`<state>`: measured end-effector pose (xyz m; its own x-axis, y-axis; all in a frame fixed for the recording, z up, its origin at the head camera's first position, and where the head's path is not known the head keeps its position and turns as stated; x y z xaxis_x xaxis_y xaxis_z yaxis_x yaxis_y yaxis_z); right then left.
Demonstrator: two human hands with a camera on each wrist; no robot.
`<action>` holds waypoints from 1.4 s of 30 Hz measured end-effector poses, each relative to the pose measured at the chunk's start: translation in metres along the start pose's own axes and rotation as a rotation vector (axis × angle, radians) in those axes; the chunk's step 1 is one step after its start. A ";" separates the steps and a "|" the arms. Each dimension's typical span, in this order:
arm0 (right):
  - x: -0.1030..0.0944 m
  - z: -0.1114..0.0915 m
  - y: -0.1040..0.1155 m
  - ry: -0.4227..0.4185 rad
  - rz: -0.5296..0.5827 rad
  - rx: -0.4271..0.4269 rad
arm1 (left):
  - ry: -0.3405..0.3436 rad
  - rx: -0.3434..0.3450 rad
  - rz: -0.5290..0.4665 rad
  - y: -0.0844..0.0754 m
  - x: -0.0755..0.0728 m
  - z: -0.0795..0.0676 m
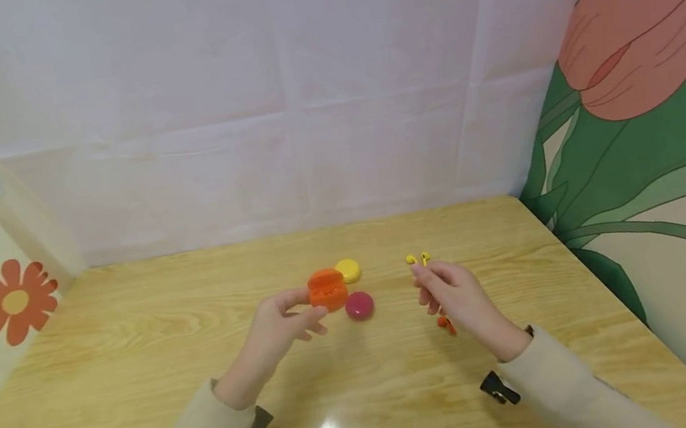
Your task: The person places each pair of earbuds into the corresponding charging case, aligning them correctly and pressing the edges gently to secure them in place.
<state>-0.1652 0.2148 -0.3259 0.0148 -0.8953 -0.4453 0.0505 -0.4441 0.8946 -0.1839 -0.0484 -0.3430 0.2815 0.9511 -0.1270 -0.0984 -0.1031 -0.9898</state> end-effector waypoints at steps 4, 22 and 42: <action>-0.004 -0.002 -0.002 -0.005 -0.019 0.012 | 0.002 0.001 -0.001 0.001 -0.001 0.001; -0.025 -0.008 -0.027 0.006 -0.062 0.140 | -0.009 -0.006 0.011 0.003 -0.003 0.002; -0.040 -0.007 -0.054 0.058 -0.165 0.253 | -0.018 -0.006 0.018 0.006 -0.005 0.002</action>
<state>-0.1616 0.2745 -0.3569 0.0846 -0.8097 -0.5807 -0.1933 -0.5850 0.7877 -0.1876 -0.0533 -0.3482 0.2627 0.9541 -0.1436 -0.0976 -0.1218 -0.9877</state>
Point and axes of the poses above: each hand's wrist, its own z-axis towards the middle knuckle, its own x-axis out of the palm, y = z × x, the point moved 2 cm from there along z, towards the middle knuckle, and after that the axes turned 4 degrees about x, right-handed, at the moved point
